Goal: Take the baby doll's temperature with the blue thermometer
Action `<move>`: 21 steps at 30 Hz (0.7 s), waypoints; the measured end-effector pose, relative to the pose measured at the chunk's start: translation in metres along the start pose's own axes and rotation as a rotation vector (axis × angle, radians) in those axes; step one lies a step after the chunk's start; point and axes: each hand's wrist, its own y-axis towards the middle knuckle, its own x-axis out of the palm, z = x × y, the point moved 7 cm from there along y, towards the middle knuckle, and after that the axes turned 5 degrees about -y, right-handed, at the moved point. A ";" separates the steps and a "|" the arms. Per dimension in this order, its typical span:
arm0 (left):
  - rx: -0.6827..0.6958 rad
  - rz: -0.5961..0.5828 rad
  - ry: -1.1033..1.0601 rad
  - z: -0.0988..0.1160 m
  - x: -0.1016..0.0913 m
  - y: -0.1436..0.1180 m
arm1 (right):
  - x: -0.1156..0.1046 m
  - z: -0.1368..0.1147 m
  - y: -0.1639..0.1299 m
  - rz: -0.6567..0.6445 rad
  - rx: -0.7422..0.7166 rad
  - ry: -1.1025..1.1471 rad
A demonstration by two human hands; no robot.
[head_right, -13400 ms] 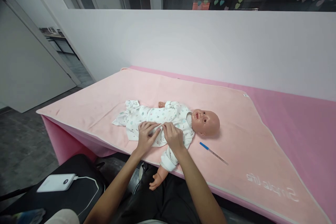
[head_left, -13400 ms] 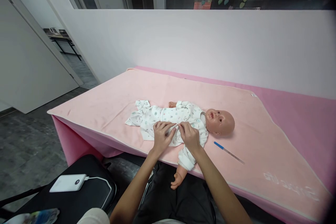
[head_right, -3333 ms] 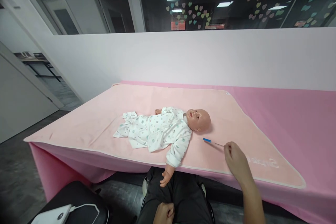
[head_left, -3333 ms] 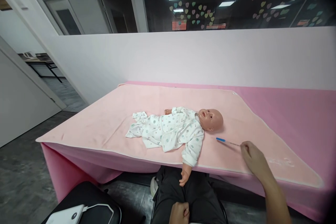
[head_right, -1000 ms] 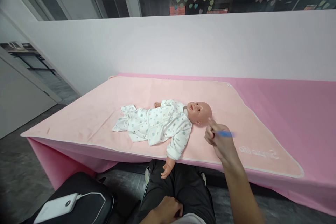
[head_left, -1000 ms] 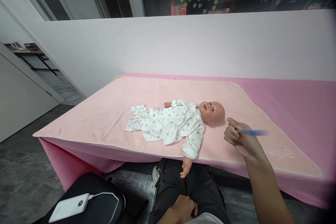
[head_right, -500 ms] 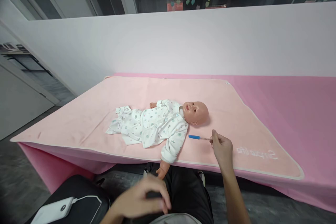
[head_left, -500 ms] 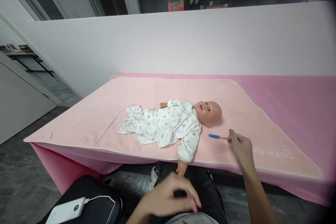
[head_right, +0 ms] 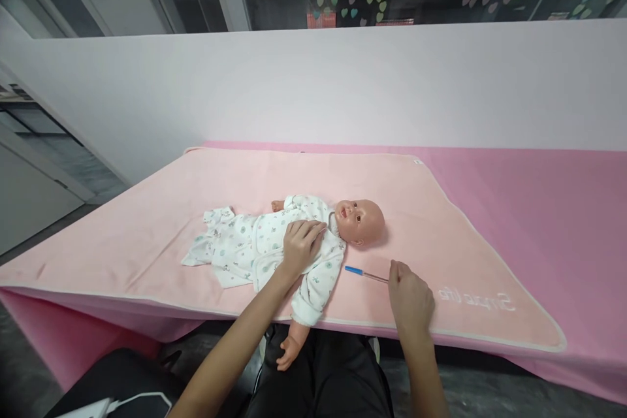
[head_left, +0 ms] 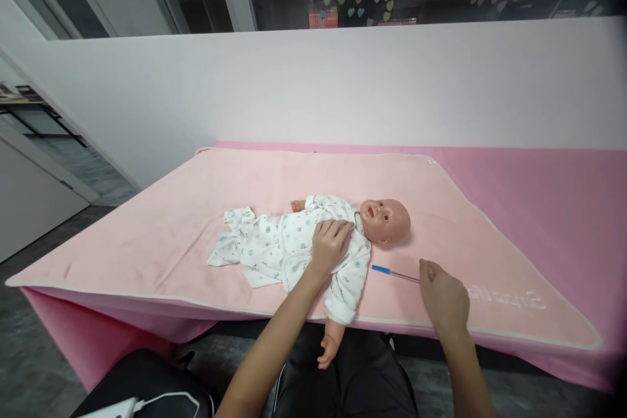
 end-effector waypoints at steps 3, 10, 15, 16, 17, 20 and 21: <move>0.028 0.109 -0.005 0.002 -0.011 -0.005 | -0.011 -0.046 -0.003 0.086 -0.122 0.050; -0.014 0.282 -0.017 -0.004 -0.021 -0.008 | 0.025 -0.178 0.022 -0.063 -0.598 0.617; -0.116 0.286 -0.023 -0.013 -0.022 -0.009 | 0.055 -0.166 0.031 -0.022 -0.396 0.803; -0.129 0.286 -0.026 -0.013 -0.022 -0.009 | 0.056 -0.162 0.030 -0.003 -0.367 0.824; -0.139 0.288 -0.026 -0.013 -0.022 -0.009 | 0.057 -0.159 0.029 0.019 -0.354 0.835; -0.153 0.299 -0.010 -0.012 -0.022 -0.009 | 0.056 -0.156 0.025 0.086 -0.352 0.827; -0.157 0.300 0.000 -0.012 -0.022 -0.009 | 0.056 -0.155 0.024 0.097 -0.346 0.819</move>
